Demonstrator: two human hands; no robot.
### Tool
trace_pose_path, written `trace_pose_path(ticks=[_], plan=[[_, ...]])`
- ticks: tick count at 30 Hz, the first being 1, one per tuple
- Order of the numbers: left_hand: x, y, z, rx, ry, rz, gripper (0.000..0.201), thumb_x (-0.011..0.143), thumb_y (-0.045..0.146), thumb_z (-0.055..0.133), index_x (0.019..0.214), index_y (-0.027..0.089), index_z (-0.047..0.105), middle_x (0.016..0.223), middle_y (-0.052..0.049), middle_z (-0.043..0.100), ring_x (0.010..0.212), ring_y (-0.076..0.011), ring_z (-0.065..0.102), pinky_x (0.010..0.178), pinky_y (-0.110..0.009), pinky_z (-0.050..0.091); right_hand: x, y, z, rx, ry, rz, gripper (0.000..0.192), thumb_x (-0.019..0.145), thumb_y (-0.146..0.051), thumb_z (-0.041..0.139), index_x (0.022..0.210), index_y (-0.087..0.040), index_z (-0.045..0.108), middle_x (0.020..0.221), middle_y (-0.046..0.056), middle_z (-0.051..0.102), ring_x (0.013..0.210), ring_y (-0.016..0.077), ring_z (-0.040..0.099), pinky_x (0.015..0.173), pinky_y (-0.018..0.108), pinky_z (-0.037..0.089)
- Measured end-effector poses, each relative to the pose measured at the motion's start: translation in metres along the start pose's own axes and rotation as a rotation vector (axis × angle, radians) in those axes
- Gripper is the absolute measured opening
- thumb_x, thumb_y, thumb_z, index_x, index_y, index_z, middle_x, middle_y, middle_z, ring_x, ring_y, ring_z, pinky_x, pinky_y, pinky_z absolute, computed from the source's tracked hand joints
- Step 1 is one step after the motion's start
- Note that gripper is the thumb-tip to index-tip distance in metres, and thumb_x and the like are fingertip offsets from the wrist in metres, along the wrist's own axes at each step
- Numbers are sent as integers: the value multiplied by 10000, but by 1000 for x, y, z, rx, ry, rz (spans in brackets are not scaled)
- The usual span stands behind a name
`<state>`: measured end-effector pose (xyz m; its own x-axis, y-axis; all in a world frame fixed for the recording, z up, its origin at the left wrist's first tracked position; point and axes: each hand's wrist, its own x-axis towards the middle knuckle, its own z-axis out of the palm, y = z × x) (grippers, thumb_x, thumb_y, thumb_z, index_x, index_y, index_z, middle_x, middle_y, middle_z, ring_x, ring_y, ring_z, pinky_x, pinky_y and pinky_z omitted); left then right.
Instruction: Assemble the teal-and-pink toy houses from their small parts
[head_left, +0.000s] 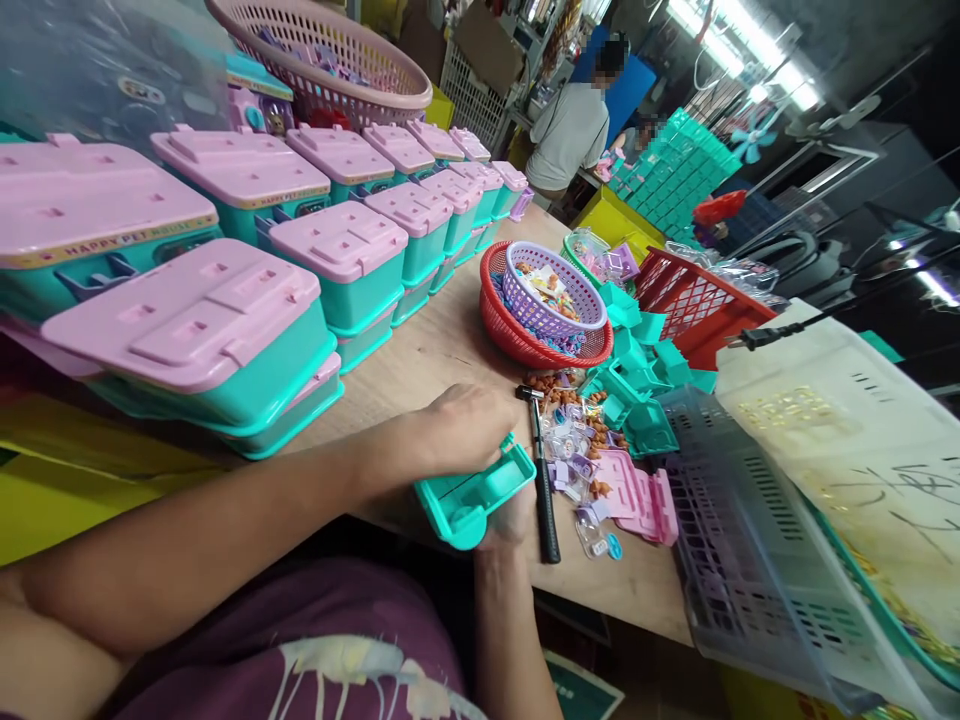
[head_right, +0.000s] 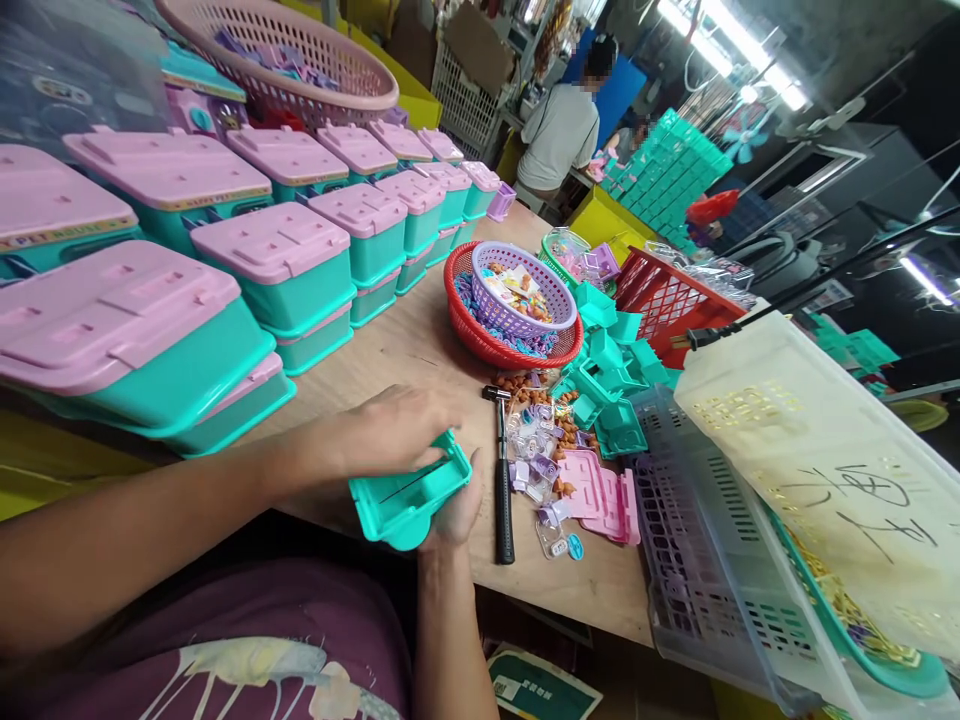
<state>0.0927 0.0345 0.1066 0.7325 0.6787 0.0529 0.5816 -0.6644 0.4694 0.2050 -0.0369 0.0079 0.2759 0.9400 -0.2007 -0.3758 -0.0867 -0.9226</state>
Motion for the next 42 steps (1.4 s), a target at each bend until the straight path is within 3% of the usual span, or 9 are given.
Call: trace_pose_path(ticks=[4,7,12,16,20,26,31,33,42], plan=[[-25,-20,10,-357,50,231,806,793,533,685,1444,177,368,1412,-156,522,1267,-304,539,1005,-402,478,-1,-15,-7,-163,276,-357,620,960,-589,231,1242,-181,603,1117,86,677,1062,243,630,972,472,464],[-29,-21,45,-455,321,233,1246,555,707,780,1506,159,190,1469,-224,393,1361,-391,399,1077,-517,405,-3,-16,-10,-379,347,-611,583,966,-562,265,1283,-175,565,1232,103,606,1146,247,570,998,453,431],[-22,-17,94,-558,659,206,679,786,565,670,1282,165,434,1149,-135,557,1066,-277,573,953,-442,490,-9,-3,-13,-534,256,-751,584,971,-556,245,1309,-173,528,1191,112,597,1085,250,579,928,433,450],[-21,-20,98,-540,716,237,626,753,550,701,1196,177,463,1048,-96,567,963,-243,581,872,-393,512,-13,-4,-13,-593,238,-768,554,983,-540,227,1265,-185,545,1162,101,599,1066,242,575,912,412,443],[-22,-23,95,-566,653,167,628,759,565,686,1194,169,465,1084,-106,567,1000,-244,587,901,-389,506,-12,-7,-9,-578,232,-711,522,984,-534,246,1244,-210,561,1143,85,595,1050,235,570,910,393,434],[-21,-23,85,-571,436,38,1036,617,540,815,1412,153,274,1351,-185,494,1250,-309,512,1048,-444,444,-4,-13,-20,-337,259,-525,588,970,-587,219,1291,-216,543,1178,90,621,1083,248,595,956,445,443],[-12,4,60,-196,322,-85,626,729,483,700,1194,127,479,1186,-162,586,1132,-332,553,966,-478,455,-11,-56,-29,-752,153,-731,668,912,-683,337,1351,-224,545,1411,99,508,1338,287,420,1121,494,288],[-7,20,55,-60,257,-123,464,795,462,613,1091,117,525,1103,-169,601,1067,-339,560,906,-483,452,-10,-67,-27,-850,50,-749,641,924,-672,321,1292,-226,599,1329,96,576,1268,274,485,1090,474,327],[14,48,63,101,104,-118,401,762,250,601,1099,40,543,1066,-212,595,1010,-339,546,857,-459,415,17,-35,-50,-539,241,-592,662,946,-640,242,938,-165,702,931,71,697,922,219,637,866,392,462]])
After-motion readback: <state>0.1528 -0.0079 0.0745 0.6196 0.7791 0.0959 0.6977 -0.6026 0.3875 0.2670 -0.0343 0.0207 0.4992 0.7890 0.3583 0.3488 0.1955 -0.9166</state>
